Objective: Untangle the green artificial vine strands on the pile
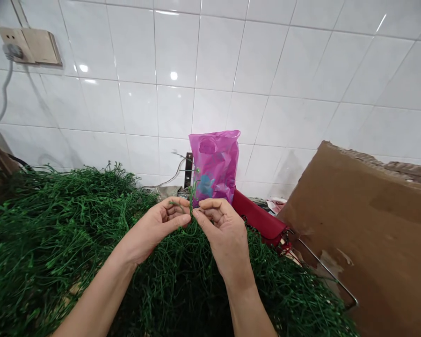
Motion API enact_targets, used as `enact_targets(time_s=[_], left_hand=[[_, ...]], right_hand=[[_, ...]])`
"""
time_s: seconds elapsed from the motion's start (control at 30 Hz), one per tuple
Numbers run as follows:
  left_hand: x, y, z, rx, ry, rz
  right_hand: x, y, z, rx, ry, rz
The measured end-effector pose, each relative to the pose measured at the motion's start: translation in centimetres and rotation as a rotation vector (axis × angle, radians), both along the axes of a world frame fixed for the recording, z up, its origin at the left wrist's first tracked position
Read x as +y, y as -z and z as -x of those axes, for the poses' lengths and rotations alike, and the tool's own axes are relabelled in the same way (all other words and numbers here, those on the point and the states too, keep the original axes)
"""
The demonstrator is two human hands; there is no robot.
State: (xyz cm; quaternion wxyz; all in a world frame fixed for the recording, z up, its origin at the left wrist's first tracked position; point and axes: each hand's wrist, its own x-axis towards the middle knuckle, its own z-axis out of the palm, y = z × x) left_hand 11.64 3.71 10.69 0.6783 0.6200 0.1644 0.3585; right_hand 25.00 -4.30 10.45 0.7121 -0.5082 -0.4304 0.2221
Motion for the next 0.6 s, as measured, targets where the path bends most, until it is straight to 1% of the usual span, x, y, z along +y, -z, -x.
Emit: enact_targets(time_s=[0.13, 0.2, 0.27, 0.33, 0.43, 0.5, 0.6], left_hand=[[-0.1, 0.1, -0.2, 0.004, 0.029, 0.005], [-0.1, 0.1, -0.2, 0.004, -0.006, 0.011], [-0.1, 0.2, -0.2, 0.024, -0.046, -0.016], [0.1, 0.2, -0.2, 0.051, -0.076, -0.062], [0.4, 0.4, -0.3, 0.046, -0.154, -0.126], [0.5, 0.4, -0.5, 0.013, -0.197, -0.124], [0.7, 0.2, -0.5, -0.07, -0.241, -0.064]], right_hand=[[0.3, 0.0, 0.4, 0.077, -0.048, -0.03], [0.4, 0.0, 0.5, 0.083, -0.058, -0.046], [0.5, 0.1, 0.5, 0.046, -0.054, -0.045], [0.4, 0.2, 0.5, -0.035, -0.048, -0.031], [0.1, 0.1, 0.6, -0.235, -0.015, -0.001], [-0.2, -0.1, 0.6, -0.357, 0.042, 0.022], [-0.6, -0.5, 0.3, -0.44, 0.12, 0.088]])
